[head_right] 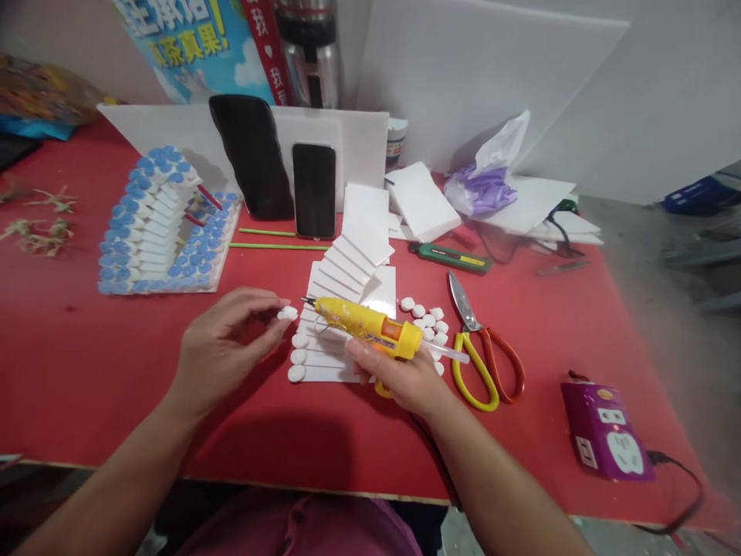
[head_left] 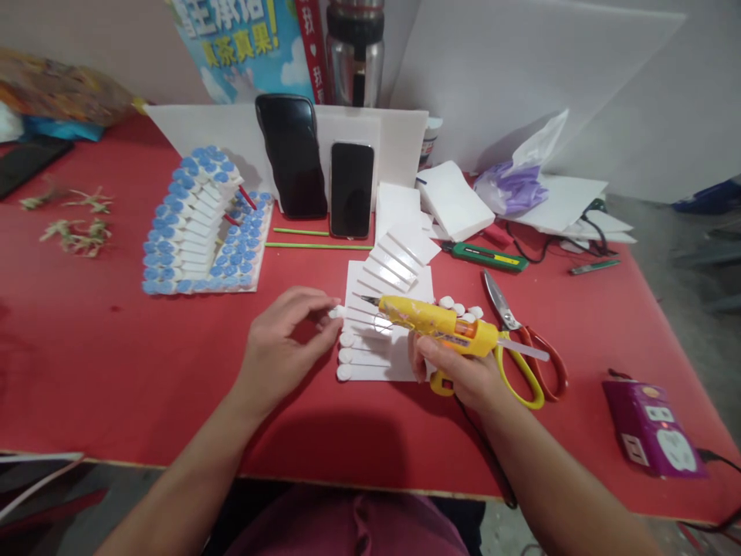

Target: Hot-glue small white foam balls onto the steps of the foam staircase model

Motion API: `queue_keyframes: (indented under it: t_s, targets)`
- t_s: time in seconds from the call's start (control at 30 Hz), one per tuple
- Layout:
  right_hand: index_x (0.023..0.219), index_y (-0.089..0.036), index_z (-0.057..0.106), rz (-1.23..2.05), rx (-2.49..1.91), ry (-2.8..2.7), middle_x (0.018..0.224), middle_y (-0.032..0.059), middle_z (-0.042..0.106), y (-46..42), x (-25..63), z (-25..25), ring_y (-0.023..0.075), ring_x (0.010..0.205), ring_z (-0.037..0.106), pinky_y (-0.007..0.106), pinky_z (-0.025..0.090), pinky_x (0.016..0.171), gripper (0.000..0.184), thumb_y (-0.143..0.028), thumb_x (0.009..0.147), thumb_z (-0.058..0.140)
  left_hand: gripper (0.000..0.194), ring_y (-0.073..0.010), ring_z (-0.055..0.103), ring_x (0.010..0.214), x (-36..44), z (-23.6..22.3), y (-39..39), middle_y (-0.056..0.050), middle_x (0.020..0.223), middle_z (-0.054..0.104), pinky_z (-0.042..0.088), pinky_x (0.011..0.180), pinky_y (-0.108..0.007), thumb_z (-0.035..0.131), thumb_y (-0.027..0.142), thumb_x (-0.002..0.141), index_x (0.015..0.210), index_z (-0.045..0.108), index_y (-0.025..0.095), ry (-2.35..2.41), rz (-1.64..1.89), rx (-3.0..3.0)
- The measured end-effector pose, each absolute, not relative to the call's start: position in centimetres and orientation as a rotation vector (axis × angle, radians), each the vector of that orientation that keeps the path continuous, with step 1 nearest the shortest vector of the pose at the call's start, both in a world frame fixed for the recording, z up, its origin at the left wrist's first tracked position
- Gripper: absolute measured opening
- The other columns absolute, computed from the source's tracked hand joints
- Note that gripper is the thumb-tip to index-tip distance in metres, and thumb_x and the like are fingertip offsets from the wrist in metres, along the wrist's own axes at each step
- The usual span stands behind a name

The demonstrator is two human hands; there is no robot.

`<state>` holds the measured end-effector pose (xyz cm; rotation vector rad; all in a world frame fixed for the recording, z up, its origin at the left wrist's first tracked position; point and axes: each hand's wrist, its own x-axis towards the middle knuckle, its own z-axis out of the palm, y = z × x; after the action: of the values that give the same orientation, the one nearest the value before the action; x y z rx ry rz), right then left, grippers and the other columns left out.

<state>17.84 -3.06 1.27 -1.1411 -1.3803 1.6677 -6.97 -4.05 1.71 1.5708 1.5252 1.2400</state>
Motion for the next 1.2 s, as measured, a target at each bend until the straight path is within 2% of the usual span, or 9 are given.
queue_keyframes:
  t_s: [0.23,0.5,0.73,0.87,1.2]
  targets:
    - [0.06,-0.024,0.068,1.611,-1.151,-1.382,0.061,0.006,0.061,-2.6,17.9,1.4,0.0219,0.063,0.057,0.036,0.047,0.056,0.049,-0.062,0.092,0.068,0.017,-0.0195,0.065,0.086,-7.4,1.5,-4.2,-0.006,0.1,0.074,0.049,0.085,-0.028,0.078,0.022,0.088,0.105,0.082,0.026,1.518,1.087,1.793]
    - [0.062,-0.022,0.067,1.561,-1.129,-1.348,0.058,0.0043,0.06,-2.4,17.8,1.5,0.0201,0.057,0.057,0.035,0.045,0.054,0.05,-0.065,0.088,0.07,0.014,-0.0205,0.069,0.095,-8.7,1.9,-3.9,-0.005,0.106,0.074,0.051,0.087,-0.03,0.072,0.032,0.095,0.104,0.078,0.024,1.494,0.989,1.826]
    - [0.062,-0.02,0.067,1.52,-1.143,-1.325,0.059,0.004,0.061,-2.5,18.0,1.3,0.0193,0.057,0.058,0.034,0.045,0.055,0.046,-0.057,0.09,0.07,0.015,-0.0203,0.069,0.099,-8.3,1.4,-3.7,-0.006,0.108,0.074,0.053,0.089,-0.032,0.069,0.033,0.098,0.106,0.075,0.021,1.469,0.893,1.871]
    - [0.062,-0.021,0.066,1.51,-1.154,-1.333,0.06,0.0038,0.062,-2.4,18.0,1.3,0.0191,0.058,0.058,0.034,0.046,0.056,0.044,-0.054,0.091,0.07,0.016,-0.0206,0.069,0.098,-8.0,1.4,-3.5,-0.007,0.107,0.074,0.053,0.086,-0.033,0.068,0.033,0.099,0.104,0.075,0.02,1.478,0.849,1.865]
    - [0.063,-0.021,0.067,1.502,-1.179,-1.381,0.06,0.0046,0.064,-2.3,18.4,0.9,0.0205,0.059,0.061,0.036,0.049,0.058,0.047,-0.059,0.091,0.069,0.019,-0.0188,0.065,0.086,-8.0,1.7,-3.3,-0.005,0.1,0.07,0.051,0.078,-0.032,0.07,0.036,0.095,0.103,0.075,0.019,1.485,0.781,1.774]
